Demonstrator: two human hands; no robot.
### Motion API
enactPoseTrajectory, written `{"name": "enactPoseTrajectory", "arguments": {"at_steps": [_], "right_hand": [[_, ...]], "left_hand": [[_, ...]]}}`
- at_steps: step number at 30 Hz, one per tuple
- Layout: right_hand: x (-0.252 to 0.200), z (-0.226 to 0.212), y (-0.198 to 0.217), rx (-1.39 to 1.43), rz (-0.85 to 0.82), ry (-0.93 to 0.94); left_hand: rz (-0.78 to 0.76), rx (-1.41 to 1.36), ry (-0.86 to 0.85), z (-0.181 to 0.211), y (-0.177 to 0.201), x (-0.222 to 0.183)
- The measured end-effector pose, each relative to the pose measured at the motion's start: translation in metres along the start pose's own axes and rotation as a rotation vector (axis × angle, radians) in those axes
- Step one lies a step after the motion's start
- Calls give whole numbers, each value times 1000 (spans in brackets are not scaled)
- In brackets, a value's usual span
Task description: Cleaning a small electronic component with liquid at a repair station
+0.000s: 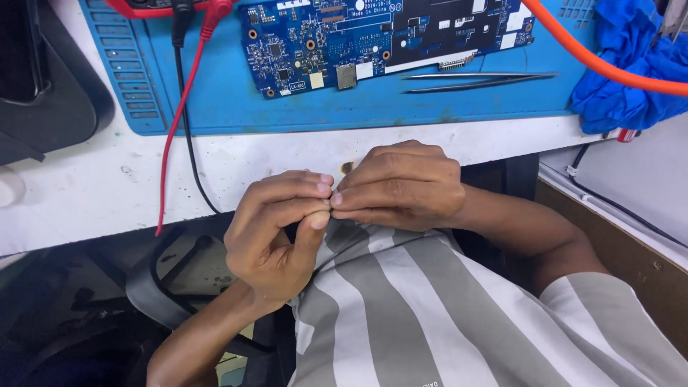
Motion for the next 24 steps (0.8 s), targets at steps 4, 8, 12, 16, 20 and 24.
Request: {"name": "enactPoseTrajectory", "arguments": {"at_steps": [4,8,12,16,20,24], "right_hand": [[0,2,2,25,-9,-6],[0,2,2,24,-30,-19],[0,3,2,41,-35,-11],[0,3,3,55,-45,-2],[1,2,3,49,-40,-25],[1,2,2,61,-31,-18]], "left_hand": [[0,4,-4,0,0,-1],[-4,20,17,1,0,0],[-32,11,50,2,0,3],[-54,-20,68,1,1,3],[-53,-25,79,0,1,1],[-51,-30,102,2,0,1]]}}
Point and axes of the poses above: each hand's wrist, its own x-axis towards the middle knuckle, its own y-axis out of the back of the hand, z = x × y, the point moved 4 cm from there along x, towards the middle knuckle, and after that the axes turned 2 degrees about z, right-handed, at the moved point
